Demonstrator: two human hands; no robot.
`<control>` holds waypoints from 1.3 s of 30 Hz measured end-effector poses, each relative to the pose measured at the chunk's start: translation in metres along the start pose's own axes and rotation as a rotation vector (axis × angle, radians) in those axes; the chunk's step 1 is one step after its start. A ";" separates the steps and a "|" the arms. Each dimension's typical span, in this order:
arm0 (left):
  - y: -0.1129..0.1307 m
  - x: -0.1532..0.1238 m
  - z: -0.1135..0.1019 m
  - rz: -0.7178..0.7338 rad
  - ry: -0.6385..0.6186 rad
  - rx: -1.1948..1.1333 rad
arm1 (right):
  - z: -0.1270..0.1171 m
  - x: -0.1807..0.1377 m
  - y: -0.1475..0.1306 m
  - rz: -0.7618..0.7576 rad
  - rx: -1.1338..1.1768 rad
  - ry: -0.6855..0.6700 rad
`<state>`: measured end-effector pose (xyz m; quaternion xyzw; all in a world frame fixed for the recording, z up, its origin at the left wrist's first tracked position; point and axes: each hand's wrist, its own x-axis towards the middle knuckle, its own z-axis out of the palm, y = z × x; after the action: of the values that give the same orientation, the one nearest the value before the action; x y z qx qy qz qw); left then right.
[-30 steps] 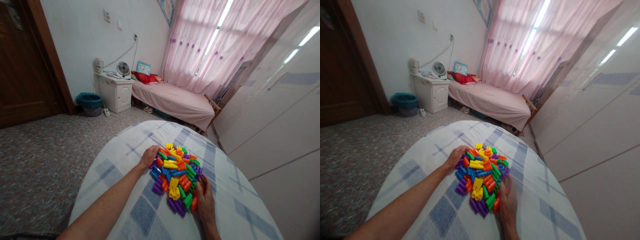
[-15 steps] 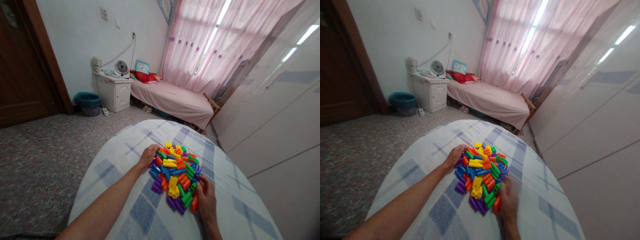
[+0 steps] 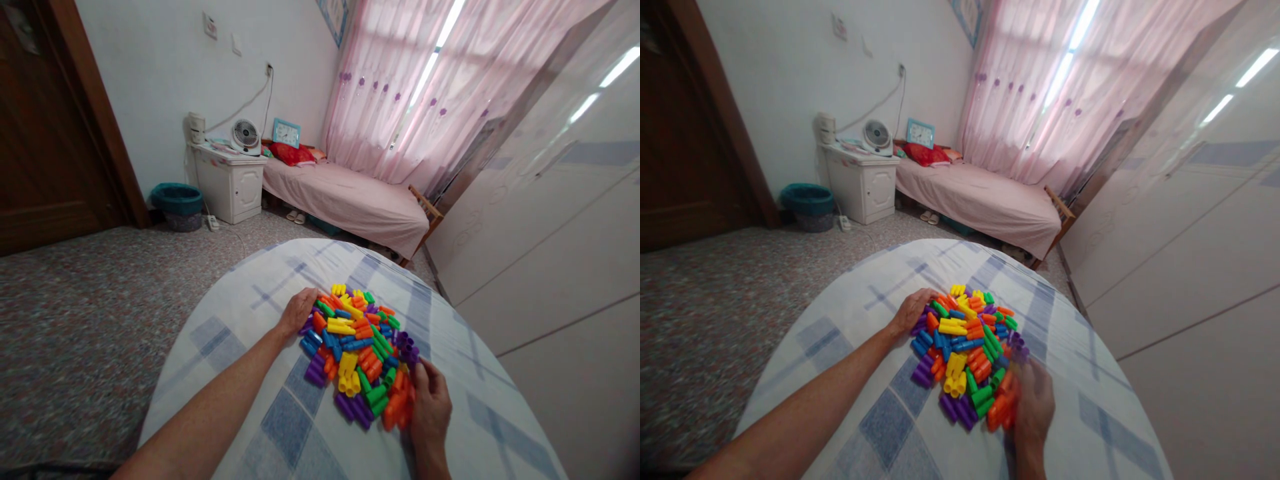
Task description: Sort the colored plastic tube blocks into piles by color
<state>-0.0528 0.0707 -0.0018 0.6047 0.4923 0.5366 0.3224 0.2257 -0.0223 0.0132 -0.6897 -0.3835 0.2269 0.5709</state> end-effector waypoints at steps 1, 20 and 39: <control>0.000 0.000 0.000 0.009 -0.002 0.002 | -0.001 0.001 0.001 0.009 0.004 0.023; -0.001 0.000 0.001 0.011 0.002 0.019 | -0.012 0.011 0.011 -0.093 0.144 -0.007; 0.000 -0.001 -0.001 0.018 -0.028 0.032 | -0.003 -0.003 -0.021 -0.199 -0.069 -0.229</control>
<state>-0.0538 0.0699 -0.0017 0.6216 0.4907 0.5232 0.3147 0.2203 -0.0251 0.0341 -0.6370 -0.5202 0.2329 0.5191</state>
